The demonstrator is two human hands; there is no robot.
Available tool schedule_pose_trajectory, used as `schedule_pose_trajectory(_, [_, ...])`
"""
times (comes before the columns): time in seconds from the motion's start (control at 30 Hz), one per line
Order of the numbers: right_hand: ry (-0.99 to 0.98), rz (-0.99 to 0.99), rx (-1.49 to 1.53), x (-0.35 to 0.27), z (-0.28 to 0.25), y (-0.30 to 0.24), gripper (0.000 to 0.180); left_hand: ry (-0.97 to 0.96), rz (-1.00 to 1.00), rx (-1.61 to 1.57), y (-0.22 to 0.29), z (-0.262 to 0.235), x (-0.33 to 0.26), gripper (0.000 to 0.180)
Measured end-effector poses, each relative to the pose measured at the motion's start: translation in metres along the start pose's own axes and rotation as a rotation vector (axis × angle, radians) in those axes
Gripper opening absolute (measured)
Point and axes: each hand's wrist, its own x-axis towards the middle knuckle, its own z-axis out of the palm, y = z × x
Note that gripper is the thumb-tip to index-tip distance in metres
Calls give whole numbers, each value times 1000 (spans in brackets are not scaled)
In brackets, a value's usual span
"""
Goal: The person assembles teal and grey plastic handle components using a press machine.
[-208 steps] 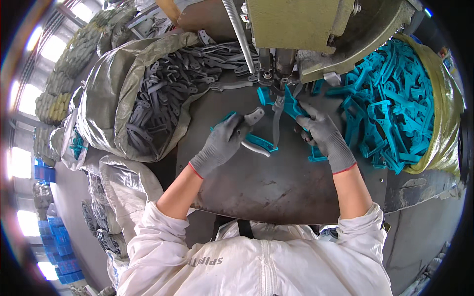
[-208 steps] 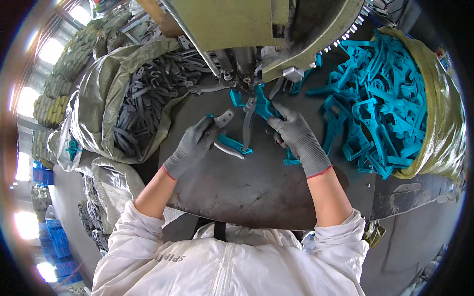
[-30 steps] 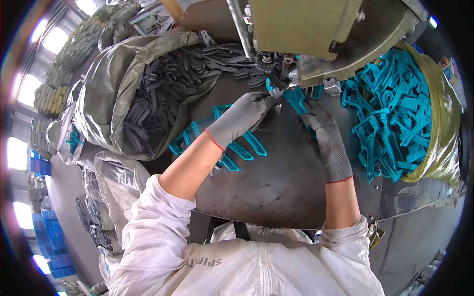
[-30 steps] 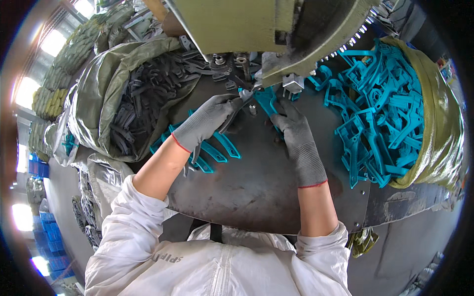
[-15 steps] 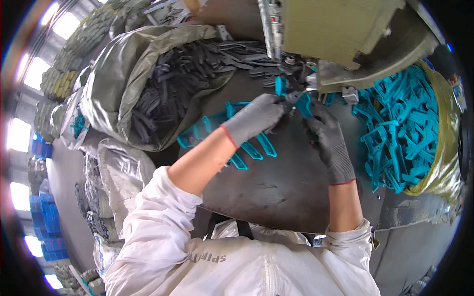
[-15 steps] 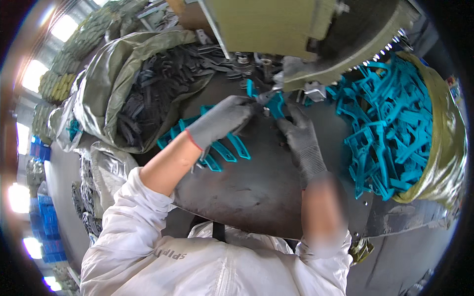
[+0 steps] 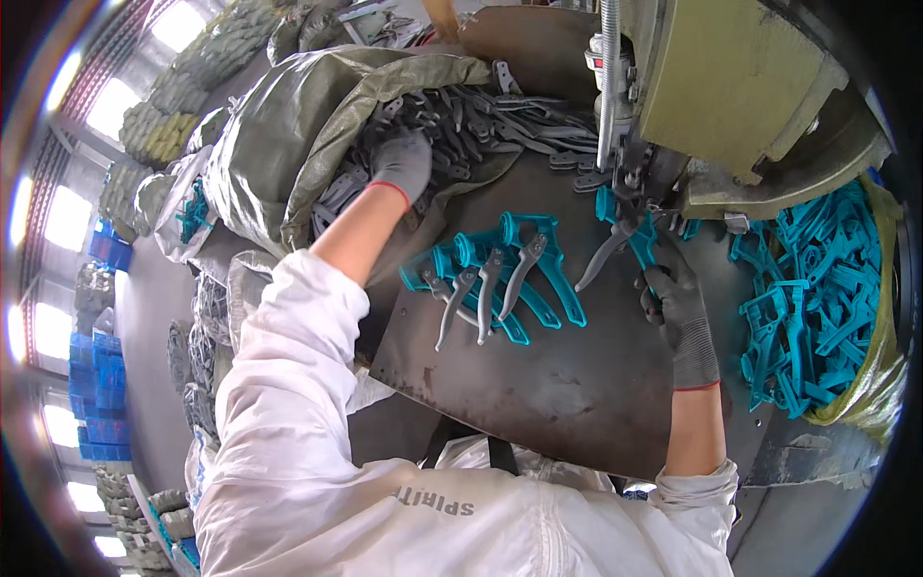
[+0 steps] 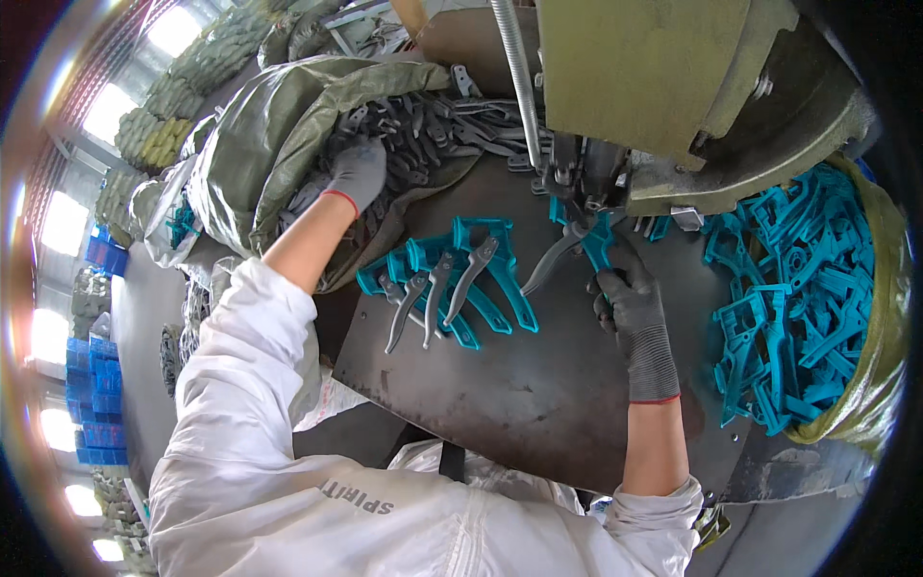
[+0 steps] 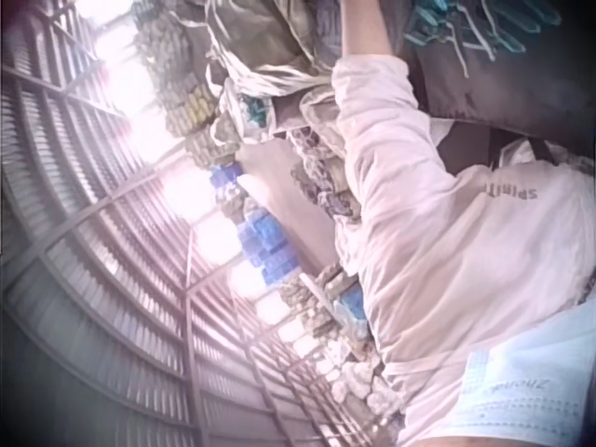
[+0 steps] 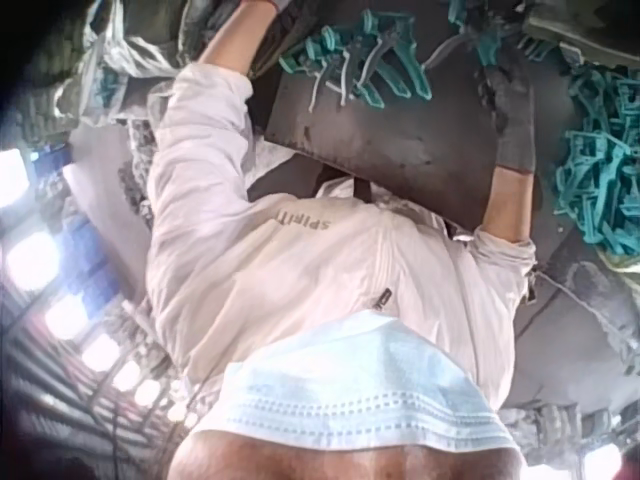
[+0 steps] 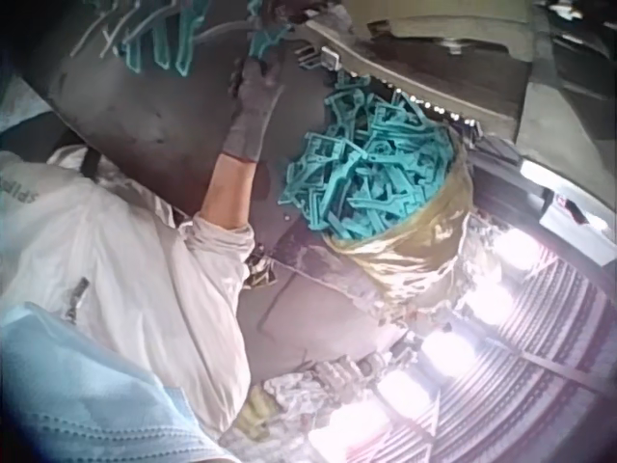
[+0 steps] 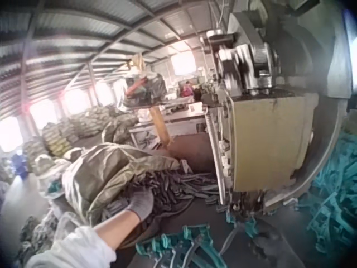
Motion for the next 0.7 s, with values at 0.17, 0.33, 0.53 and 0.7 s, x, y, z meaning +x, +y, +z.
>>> schedule_pose_trajectory(0.17, [64, -3, -9, -9, -3, -13, 60, 405, -111, -100, -26, 64, 30, 38])
schedule_pose_trajectory(0.33, [-120, 25, -48, -12, 9, -18, 60, 327, -255, -458, -80, 19, 8, 41])
schedule_pose_trajectory(0.53, [-39, 112, -30, -10, -4, -6, 58, -337, 252, -23, 16, -133, -34, 28])
schedule_pose_trajectory(0.7, [-24, -36, 31, -12, -1, 10, 52, -719, 586, -1300, 96, -180, -70, 29])
